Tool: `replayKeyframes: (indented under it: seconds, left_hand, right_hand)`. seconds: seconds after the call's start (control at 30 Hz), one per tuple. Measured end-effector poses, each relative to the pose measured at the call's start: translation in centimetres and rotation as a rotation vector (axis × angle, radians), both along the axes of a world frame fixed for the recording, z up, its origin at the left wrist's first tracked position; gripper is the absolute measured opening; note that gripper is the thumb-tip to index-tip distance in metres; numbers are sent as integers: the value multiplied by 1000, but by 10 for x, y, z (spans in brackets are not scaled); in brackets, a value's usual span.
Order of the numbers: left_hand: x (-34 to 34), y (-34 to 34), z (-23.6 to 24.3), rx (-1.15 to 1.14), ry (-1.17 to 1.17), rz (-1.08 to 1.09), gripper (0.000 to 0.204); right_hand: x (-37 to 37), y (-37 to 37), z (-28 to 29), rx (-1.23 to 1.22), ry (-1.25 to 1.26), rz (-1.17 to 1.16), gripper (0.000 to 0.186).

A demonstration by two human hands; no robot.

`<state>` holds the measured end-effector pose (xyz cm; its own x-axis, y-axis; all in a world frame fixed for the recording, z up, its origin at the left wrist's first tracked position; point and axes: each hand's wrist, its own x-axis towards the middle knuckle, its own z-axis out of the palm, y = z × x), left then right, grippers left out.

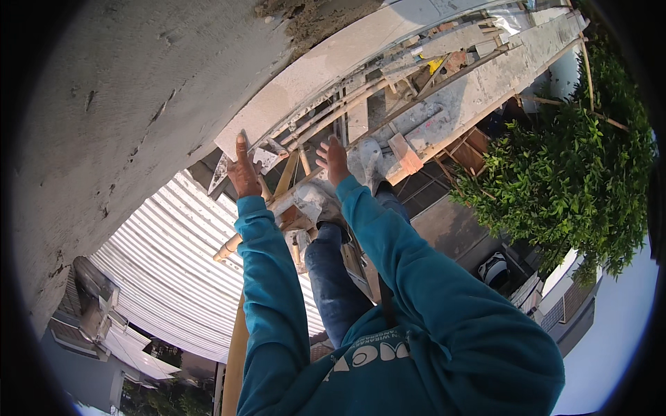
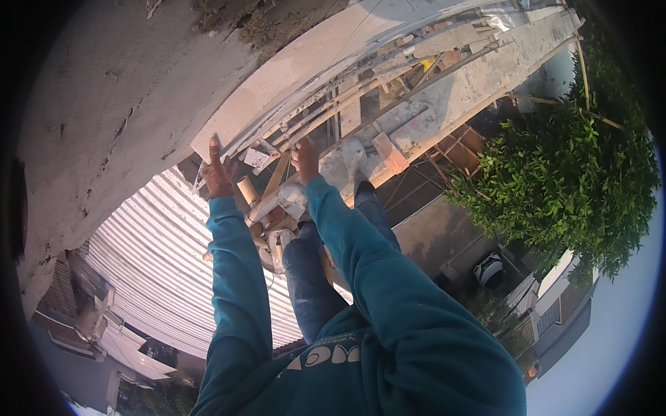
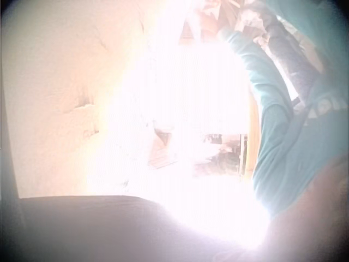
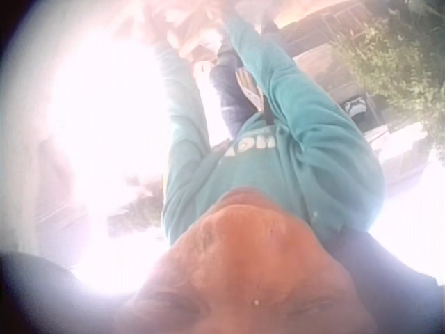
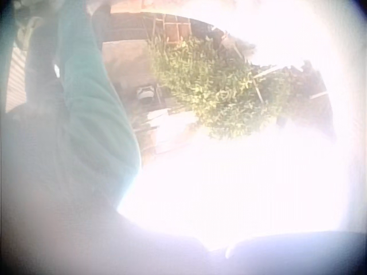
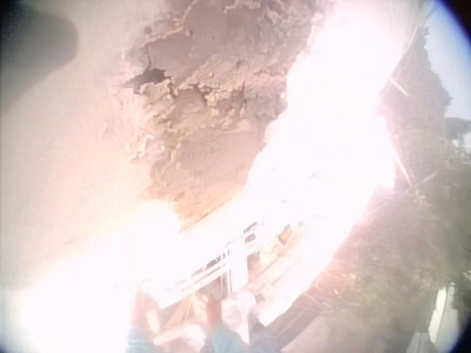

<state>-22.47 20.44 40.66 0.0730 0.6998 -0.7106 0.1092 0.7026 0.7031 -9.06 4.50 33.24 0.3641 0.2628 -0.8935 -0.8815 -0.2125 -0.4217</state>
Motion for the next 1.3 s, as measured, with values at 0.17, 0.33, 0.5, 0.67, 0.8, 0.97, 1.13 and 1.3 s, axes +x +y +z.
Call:
replayKeyframes:
  seconds: [0.17, 0.33, 0.5, 0.67, 0.8, 0.97, 1.13, 1.3]
  left_hand:
    - [-6, 2, -8, -36, -48, -10, 139]
    - [-5, 3, -7, -48, -45, -27, 139]
    - [-6, 6, 3, -36, -35, -78, 115]
    - [-3, 6, 2, 27, -66, -81, 96]
    - [2, 3, 3, 35, -76, -50, 86]
    - [8, -4, 9, 44, -129, 77, 83]
    - [12, -5, 13, 39, -152, 136, 82]
    - [13, -6, 15, 103, -176, 185, 90]
  right_hand:
    - [4, -135, 1, -214, 117, 96, 65]
    - [38, -224, 36, -329, -38, 178, 55]
    - [80, -207, 69, -272, -152, 227, 53]
    - [101, -117, 94, -20, -382, 396, 53]
    - [101, -23, 111, 142, -910, 698, 49]
    - [104, 65, 136, 184, -1589, 1120, 63]
    - [116, 102, 142, 68, -1739, 1451, 76]
    - [149, 105, 141, -62, -1846, 1662, 85]
